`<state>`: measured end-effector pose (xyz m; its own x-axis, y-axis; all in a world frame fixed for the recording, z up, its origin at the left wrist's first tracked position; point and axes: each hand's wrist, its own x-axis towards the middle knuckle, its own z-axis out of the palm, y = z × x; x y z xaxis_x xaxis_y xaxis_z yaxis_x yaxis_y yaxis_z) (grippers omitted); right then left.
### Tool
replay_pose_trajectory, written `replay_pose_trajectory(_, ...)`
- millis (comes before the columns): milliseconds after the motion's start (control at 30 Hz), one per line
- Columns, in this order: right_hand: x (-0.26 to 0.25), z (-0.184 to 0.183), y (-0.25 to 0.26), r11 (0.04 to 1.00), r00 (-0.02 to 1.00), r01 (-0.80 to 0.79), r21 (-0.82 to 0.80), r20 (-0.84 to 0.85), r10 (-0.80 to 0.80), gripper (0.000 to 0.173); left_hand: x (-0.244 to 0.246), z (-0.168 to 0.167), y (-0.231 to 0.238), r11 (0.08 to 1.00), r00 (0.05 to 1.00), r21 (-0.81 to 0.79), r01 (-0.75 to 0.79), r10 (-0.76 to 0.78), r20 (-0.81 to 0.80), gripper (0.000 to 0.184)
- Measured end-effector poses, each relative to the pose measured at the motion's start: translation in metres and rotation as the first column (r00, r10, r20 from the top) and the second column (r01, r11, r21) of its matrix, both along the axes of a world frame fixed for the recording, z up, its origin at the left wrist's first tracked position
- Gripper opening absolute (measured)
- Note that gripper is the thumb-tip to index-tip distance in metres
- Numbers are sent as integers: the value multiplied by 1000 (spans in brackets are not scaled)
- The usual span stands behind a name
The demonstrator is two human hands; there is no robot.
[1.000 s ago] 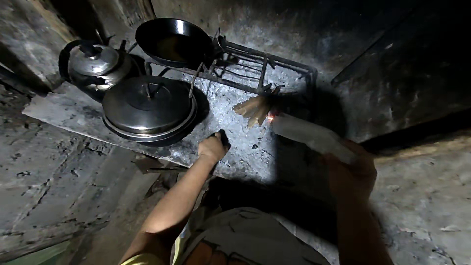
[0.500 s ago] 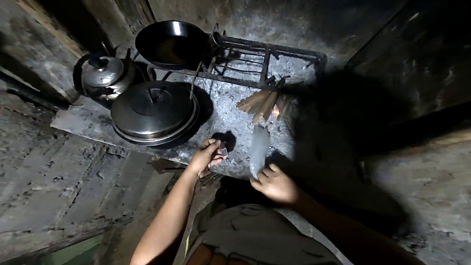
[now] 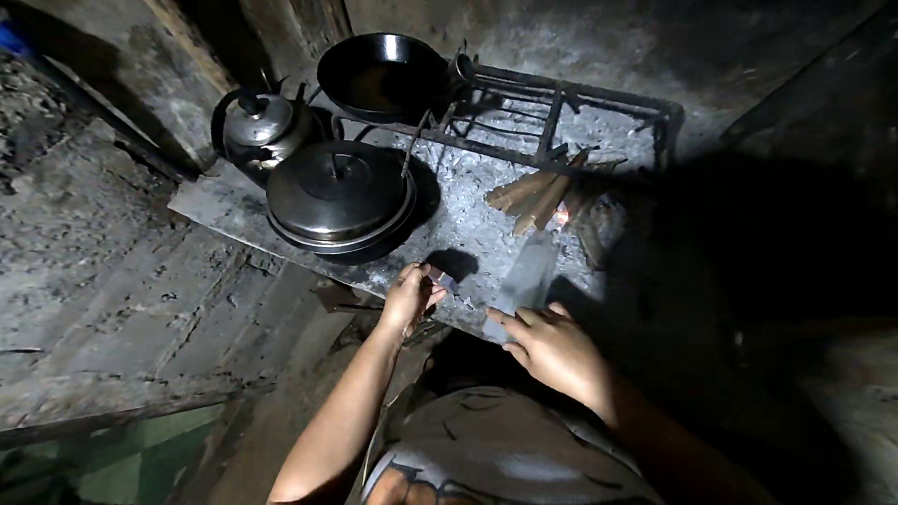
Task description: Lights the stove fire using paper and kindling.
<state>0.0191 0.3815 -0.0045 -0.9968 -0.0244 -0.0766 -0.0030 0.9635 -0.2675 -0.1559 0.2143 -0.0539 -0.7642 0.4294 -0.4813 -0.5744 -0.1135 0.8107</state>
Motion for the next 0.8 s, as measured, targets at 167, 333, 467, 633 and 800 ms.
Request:
replay_pose_trajectory(167, -22, -16, -3, 916, 924, 141, -375, -283, -258, 30, 3, 1, 13, 994, 997, -107, 29, -36, -66, 24)
replay_pose_trajectory(333, -44, -30, -6, 768, 895, 241, -593, -170, -412, 34, 9, 8, 22, 992, 987, -4, 129, -129, -95, 18)
replay_pose_trajectory(467, -37, -33, -11, 743, 809, 98, -662, -383, -447, 30, 14, 2, 15, 942, 960, 279, 189, -117, -256, 23)
replay_pose_trajectory(633, -35, -28, -11, 697, 747, 8, -717, -459, -481, 18, 15, 1, 7, 901, 916, 359, 245, -94, -390, 22)
replay_pose_trajectory(800, -44, -10, -9, 768, 797, 172, -616, -371, -476, 12, 21, 8, 4, 934, 675, 179, 308, -82, -734, 18)
